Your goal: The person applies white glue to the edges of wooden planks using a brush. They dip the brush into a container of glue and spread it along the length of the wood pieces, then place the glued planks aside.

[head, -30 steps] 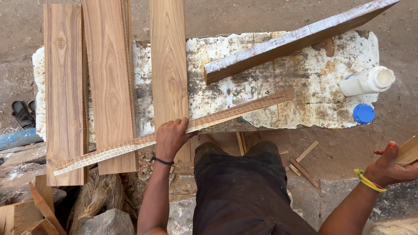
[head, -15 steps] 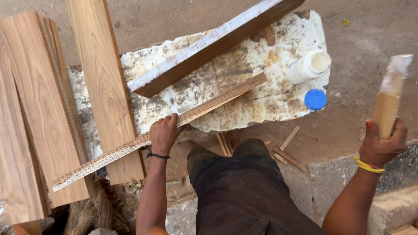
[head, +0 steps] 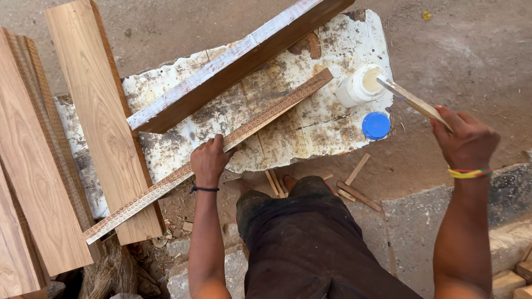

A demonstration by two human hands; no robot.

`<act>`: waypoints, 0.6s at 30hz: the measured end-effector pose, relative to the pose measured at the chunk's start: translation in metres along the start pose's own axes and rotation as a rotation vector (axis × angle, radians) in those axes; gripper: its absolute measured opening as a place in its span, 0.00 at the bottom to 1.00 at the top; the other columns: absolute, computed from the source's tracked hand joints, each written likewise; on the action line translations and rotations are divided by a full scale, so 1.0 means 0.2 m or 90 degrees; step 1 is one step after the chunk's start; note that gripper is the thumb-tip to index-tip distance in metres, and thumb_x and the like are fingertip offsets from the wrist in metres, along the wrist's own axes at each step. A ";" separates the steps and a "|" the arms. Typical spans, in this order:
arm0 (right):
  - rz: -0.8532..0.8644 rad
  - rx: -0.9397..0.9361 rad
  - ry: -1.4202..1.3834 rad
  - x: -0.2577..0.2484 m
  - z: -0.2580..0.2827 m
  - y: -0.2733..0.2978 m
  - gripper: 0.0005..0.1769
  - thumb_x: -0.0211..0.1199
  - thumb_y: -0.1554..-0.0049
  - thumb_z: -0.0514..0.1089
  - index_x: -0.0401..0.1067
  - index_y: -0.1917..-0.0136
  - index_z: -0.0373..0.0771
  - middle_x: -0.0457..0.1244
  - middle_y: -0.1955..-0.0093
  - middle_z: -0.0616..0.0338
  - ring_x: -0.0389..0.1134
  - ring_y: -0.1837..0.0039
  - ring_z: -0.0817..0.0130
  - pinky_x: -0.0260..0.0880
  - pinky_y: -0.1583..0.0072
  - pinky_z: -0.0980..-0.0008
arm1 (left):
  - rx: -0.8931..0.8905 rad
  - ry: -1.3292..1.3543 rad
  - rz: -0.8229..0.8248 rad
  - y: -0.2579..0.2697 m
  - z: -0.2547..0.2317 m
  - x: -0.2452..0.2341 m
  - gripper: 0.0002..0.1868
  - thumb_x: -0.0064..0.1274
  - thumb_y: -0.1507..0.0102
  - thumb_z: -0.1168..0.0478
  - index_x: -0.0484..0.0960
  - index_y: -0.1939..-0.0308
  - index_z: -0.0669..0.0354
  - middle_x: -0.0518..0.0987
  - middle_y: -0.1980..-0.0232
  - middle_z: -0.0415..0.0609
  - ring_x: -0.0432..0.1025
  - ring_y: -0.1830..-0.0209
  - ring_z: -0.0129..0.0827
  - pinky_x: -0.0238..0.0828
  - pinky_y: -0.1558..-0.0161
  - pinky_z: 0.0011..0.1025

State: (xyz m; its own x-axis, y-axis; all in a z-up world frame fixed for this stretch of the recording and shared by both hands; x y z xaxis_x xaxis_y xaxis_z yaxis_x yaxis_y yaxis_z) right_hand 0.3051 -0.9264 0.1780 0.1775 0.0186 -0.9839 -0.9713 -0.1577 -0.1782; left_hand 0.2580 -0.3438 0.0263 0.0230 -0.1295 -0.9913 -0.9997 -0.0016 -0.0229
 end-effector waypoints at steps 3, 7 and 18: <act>0.048 -0.026 0.103 0.04 0.12 -0.17 0.10 0.69 0.37 0.54 0.80 0.43 0.55 0.68 0.61 0.65 0.68 0.66 0.64 0.67 0.63 0.65 | 0.002 0.014 0.006 -0.01 -0.04 -0.03 0.28 0.68 0.49 0.34 0.77 0.68 0.52 0.78 0.77 0.43 0.71 0.82 0.30 0.64 0.80 0.30; 0.095 -0.094 0.197 0.05 0.24 -0.36 0.11 0.66 0.39 0.57 0.80 0.44 0.58 0.68 0.61 0.65 0.71 0.65 0.62 0.67 0.64 0.62 | 0.038 -0.001 -0.096 0.00 -0.04 -0.04 0.28 0.68 0.53 0.34 0.76 0.68 0.49 0.78 0.76 0.42 0.73 0.76 0.35 0.67 0.75 0.33; 0.329 -0.224 0.346 0.55 0.32 -0.77 0.13 0.56 0.37 0.45 0.82 0.54 0.54 0.73 0.55 0.63 0.76 0.52 0.61 0.74 0.57 0.60 | -0.017 0.008 0.017 -0.01 -0.05 0.01 0.28 0.68 0.48 0.34 0.78 0.65 0.51 0.79 0.77 0.41 0.71 0.81 0.26 0.65 0.80 0.28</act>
State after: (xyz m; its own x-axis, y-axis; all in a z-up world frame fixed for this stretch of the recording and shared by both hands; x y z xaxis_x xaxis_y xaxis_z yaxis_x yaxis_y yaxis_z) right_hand 0.4640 -0.8366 0.0975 -0.1382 -0.6066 -0.7829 -0.8610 -0.3170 0.3976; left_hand 0.2601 -0.3532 0.0246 -0.0029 -0.1418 -0.9899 -0.9997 -0.0244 0.0064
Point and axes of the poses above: each hand's wrist, its own y-axis away from the middle knuckle, its own x-axis out of the palm, z = x × y, the point moved 2 cm from there along -y, towards the middle knuckle
